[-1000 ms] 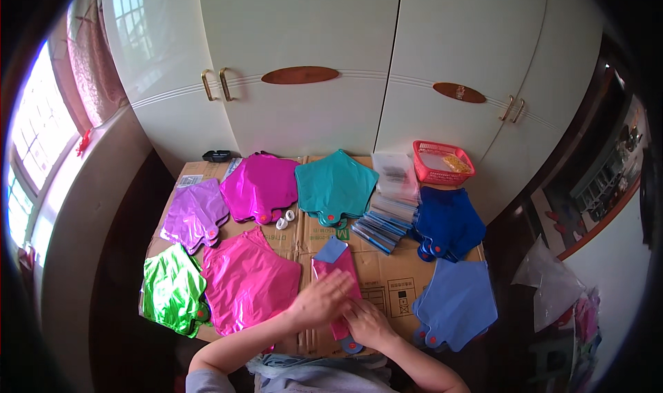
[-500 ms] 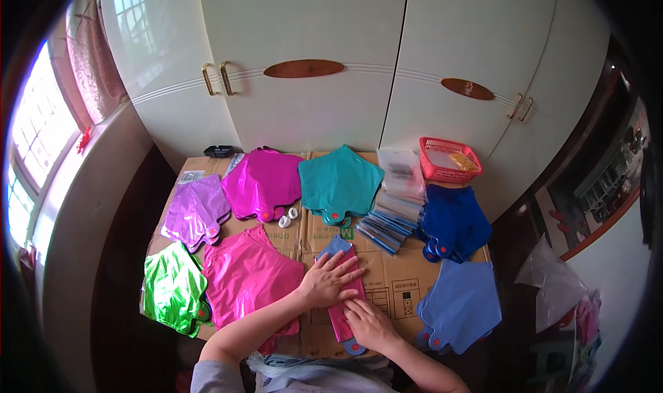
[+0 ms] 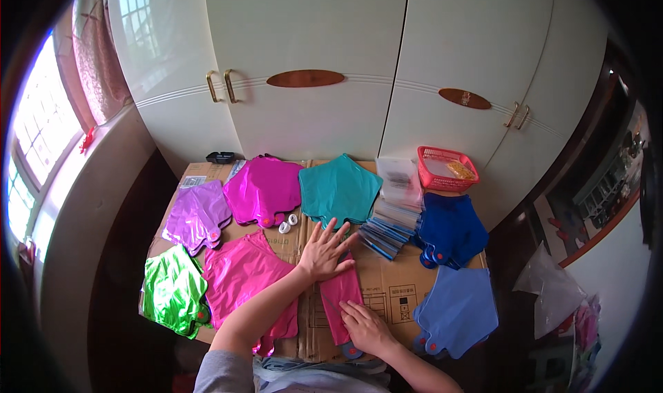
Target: Folding colorful fabric items and placing them into clear plastic sleeves with cardboard inserts for retail packaging.
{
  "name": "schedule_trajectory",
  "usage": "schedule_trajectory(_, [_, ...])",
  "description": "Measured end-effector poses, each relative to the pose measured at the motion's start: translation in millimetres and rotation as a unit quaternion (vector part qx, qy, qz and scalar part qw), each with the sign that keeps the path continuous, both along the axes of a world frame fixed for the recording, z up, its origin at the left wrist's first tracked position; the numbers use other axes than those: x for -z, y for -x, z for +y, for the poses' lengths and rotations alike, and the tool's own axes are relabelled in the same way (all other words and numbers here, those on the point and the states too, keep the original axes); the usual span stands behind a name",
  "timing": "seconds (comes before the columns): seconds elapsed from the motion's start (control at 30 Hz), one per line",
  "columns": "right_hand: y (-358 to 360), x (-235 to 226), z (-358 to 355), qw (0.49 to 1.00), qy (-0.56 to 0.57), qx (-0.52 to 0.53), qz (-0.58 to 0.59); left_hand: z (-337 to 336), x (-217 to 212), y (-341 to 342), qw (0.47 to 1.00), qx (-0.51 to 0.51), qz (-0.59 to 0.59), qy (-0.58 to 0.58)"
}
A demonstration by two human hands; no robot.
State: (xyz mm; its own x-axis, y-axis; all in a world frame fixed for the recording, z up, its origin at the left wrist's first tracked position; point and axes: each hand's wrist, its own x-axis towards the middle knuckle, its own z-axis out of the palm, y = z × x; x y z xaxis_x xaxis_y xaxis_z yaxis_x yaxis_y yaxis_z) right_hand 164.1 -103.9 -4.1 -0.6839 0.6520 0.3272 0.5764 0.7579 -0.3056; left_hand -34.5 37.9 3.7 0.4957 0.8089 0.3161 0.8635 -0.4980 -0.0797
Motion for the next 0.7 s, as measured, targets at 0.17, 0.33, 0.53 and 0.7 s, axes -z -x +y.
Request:
schedule_trajectory(0.17, [-0.7,-2.5,-1.5,1.000,0.010,0.008,0.016,6.9,0.7,0.3,0.997,-0.038,0.003,-0.072])
schedule_trajectory(0.33, [-0.2,-0.1,-0.3,1.000,0.008,0.001,0.022,23.0,-0.2,8.0,0.991,-0.073,-0.033,-0.107])
schedule_trajectory(0.53, [0.3,-4.4,-1.8,1.000,-0.016,0.004,0.021,-6.0,-5.8,11.5,0.899,-0.188,-0.379,0.112])
schedule_trajectory(0.7, [-1.4,-2.1,-2.2,0.999,-0.028,0.011,0.025,-31.1,1.9,20.8,0.794,-0.193,-0.517,0.254])
